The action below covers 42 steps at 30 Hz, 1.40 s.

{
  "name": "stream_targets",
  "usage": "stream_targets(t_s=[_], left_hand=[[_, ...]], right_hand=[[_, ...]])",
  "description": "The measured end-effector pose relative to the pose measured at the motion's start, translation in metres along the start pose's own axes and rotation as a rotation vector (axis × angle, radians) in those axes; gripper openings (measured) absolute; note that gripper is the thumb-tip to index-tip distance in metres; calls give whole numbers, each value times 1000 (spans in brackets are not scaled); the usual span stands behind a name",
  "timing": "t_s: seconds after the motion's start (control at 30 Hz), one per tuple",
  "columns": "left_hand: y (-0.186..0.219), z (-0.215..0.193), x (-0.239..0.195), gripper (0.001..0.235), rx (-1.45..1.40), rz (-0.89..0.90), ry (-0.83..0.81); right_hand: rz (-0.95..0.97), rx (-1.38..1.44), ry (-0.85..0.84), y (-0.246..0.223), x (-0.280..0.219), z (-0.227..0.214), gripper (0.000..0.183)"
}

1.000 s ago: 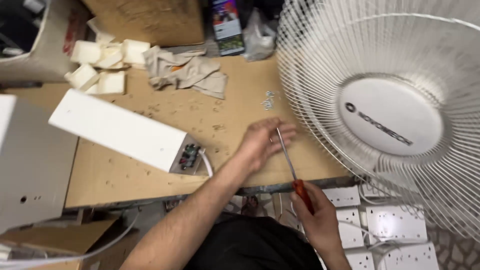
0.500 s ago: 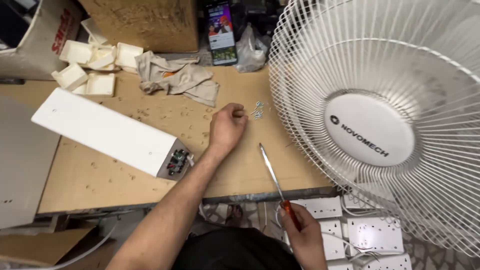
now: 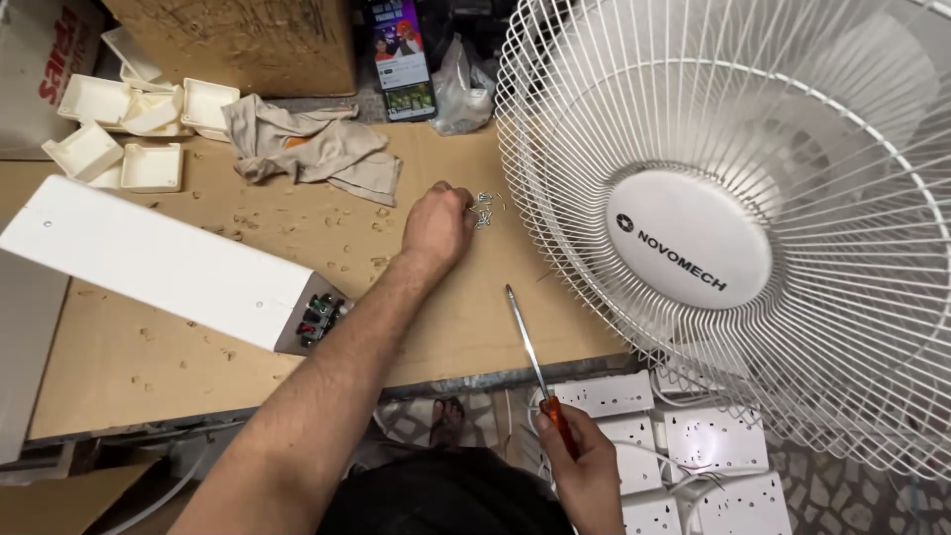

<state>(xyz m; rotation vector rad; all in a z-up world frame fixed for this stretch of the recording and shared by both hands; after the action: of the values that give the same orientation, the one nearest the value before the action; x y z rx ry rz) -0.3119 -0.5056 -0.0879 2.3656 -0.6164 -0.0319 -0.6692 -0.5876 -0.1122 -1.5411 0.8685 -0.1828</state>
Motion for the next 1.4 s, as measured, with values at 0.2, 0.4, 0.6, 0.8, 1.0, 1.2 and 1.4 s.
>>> stream_targets(t_s=[0.2,0.4,0.6,0.8,1.0,1.2,1.4], left_hand=[[-4,6,6,15,98,19,-40],[-26,23,9,13,101,63,-11],[-15,11,11,15,191,26,-56],[-37,56,34,19,446,47,-119],[18,-9,-8,23,323,50,-191],[-1,-18,-79,19,-982,-512,-341],[-21,-15,-129,23,-1470,-774,-263]], right_hand=[[-39,9,-26,-9,2,4,31],[1,-37,-14,-24,2,5,33],[-16,-77,-35,-27,5,6,34],[-31,-11,-32,-28,5,7,32],[-16,-54,11,-24,5,4,32],[-65,-59,6,-29,-1,1,33],[-83,-142,-59,-62,-11,10,32]])
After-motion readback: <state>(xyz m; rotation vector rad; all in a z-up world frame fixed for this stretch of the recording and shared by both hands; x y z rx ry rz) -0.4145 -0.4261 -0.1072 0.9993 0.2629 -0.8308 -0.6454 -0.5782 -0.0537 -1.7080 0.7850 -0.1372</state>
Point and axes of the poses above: each hand's wrist, its own x-axis towards the middle knuckle, its own z-axis out of the palm, y = z × x, the point moved 1 cm from there along x, towards the middle knuckle, and after that the axes turned 5 degrees about -z, right-handed, at the moved point
